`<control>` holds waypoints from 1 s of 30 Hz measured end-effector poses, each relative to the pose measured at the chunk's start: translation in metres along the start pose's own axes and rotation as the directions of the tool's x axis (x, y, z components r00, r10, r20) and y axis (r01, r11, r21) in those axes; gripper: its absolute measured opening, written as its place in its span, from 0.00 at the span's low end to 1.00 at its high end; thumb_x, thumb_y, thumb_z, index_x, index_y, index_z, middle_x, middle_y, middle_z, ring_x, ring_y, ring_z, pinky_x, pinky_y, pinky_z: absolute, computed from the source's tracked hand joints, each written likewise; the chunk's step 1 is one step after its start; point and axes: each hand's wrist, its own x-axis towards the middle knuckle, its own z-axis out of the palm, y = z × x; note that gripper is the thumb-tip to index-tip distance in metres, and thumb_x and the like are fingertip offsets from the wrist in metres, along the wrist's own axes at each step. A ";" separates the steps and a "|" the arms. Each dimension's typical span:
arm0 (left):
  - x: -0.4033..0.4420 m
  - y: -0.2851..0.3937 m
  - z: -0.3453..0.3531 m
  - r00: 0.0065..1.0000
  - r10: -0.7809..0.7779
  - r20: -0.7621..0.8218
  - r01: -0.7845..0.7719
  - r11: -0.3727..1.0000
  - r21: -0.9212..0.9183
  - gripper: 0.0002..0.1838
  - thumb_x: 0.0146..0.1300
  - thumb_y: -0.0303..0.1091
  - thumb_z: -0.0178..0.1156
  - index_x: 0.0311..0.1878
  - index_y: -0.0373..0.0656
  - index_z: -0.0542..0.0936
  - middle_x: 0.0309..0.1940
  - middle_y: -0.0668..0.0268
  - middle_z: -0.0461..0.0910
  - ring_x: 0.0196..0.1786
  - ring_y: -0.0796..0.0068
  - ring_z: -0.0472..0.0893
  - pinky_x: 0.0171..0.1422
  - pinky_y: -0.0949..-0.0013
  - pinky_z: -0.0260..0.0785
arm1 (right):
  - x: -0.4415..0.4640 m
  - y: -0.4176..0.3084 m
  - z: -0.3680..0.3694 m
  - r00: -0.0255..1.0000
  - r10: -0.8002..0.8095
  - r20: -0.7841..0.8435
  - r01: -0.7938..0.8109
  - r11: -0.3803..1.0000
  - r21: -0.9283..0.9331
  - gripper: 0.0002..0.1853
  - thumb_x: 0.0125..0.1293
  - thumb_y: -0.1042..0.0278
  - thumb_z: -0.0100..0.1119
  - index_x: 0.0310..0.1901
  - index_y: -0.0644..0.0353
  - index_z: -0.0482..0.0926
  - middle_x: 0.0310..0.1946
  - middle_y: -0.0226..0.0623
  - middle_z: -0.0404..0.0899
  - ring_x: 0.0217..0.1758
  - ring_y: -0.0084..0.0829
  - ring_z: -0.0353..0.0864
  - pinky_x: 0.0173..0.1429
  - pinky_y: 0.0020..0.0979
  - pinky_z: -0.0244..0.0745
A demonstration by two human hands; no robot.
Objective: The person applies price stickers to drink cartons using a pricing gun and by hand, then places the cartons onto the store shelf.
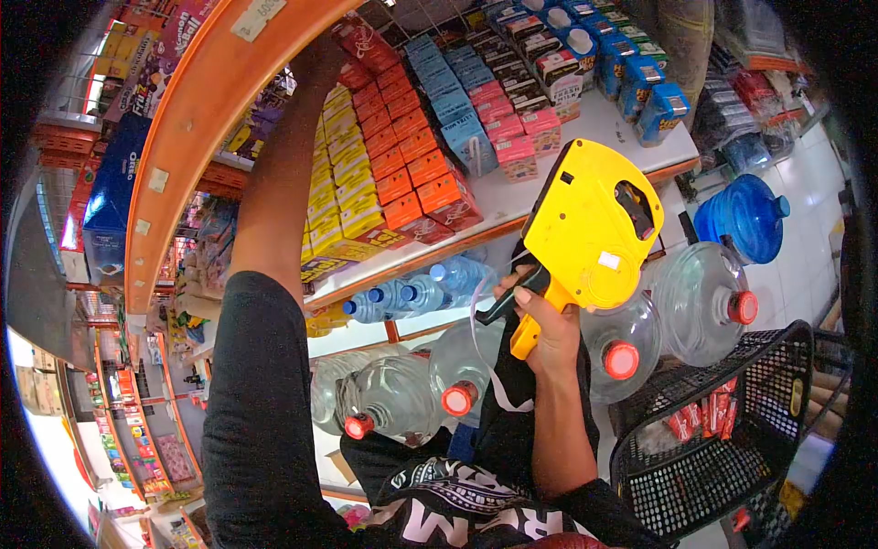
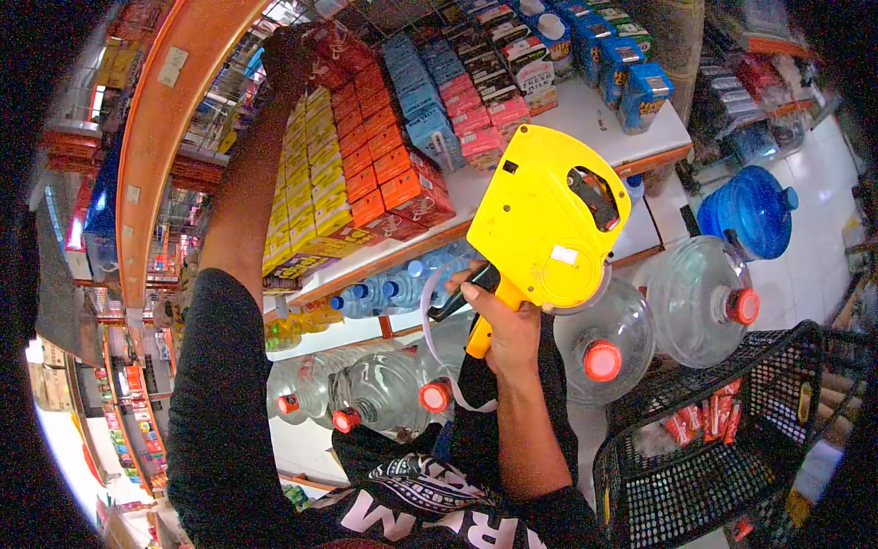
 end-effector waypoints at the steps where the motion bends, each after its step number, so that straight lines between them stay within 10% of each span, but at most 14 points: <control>1: 0.001 0.000 -0.001 1.000 0.002 0.003 -0.002 1.000 0.011 0.14 0.55 0.44 0.55 0.44 0.55 0.81 0.29 0.58 0.78 0.31 0.59 0.79 0.35 0.59 0.72 | 0.000 0.000 0.000 1.000 0.004 0.000 -0.004 1.000 0.006 0.16 0.51 0.81 0.59 0.44 0.65 0.71 0.34 0.40 0.78 0.38 0.32 0.80 0.47 0.32 0.72; 5: 0.004 -0.001 -0.004 1.000 0.006 0.015 -0.006 0.999 0.048 0.14 0.54 0.44 0.56 0.43 0.53 0.81 0.29 0.58 0.78 0.32 0.59 0.79 0.36 0.59 0.72 | 0.000 0.000 -0.001 1.000 0.012 0.000 -0.012 1.000 0.006 0.17 0.50 0.81 0.59 0.44 0.65 0.71 0.34 0.40 0.79 0.38 0.33 0.80 0.47 0.32 0.73; 8: 0.004 0.000 -0.010 0.986 0.003 0.169 0.045 0.958 -0.282 0.16 0.53 0.45 0.57 0.42 0.50 0.80 0.31 0.58 0.78 0.34 0.59 0.79 0.37 0.59 0.72 | 0.000 0.001 -0.001 1.000 0.015 -0.001 -0.015 1.000 -0.004 0.17 0.50 0.81 0.59 0.44 0.65 0.71 0.34 0.41 0.79 0.38 0.33 0.80 0.47 0.32 0.72; 20: -0.010 -0.003 0.011 0.999 0.016 0.047 -0.023 0.988 0.155 0.16 0.53 0.42 0.56 0.45 0.48 0.79 0.36 0.60 0.78 0.36 0.57 0.78 0.40 0.57 0.72 | 0.000 0.006 -0.003 1.000 0.006 0.006 -0.006 1.000 -0.022 0.17 0.51 0.80 0.59 0.44 0.66 0.71 0.35 0.41 0.79 0.38 0.34 0.80 0.49 0.32 0.71; 30: -0.023 0.040 -0.059 0.991 -0.130 0.035 0.133 0.987 -0.095 0.19 0.51 0.37 0.58 0.48 0.44 0.75 0.45 0.54 0.74 0.50 0.54 0.71 0.54 0.55 0.65 | 0.000 0.005 0.000 1.000 0.000 -0.002 0.000 1.000 0.002 0.16 0.51 0.81 0.58 0.44 0.66 0.72 0.34 0.41 0.78 0.38 0.34 0.80 0.48 0.33 0.72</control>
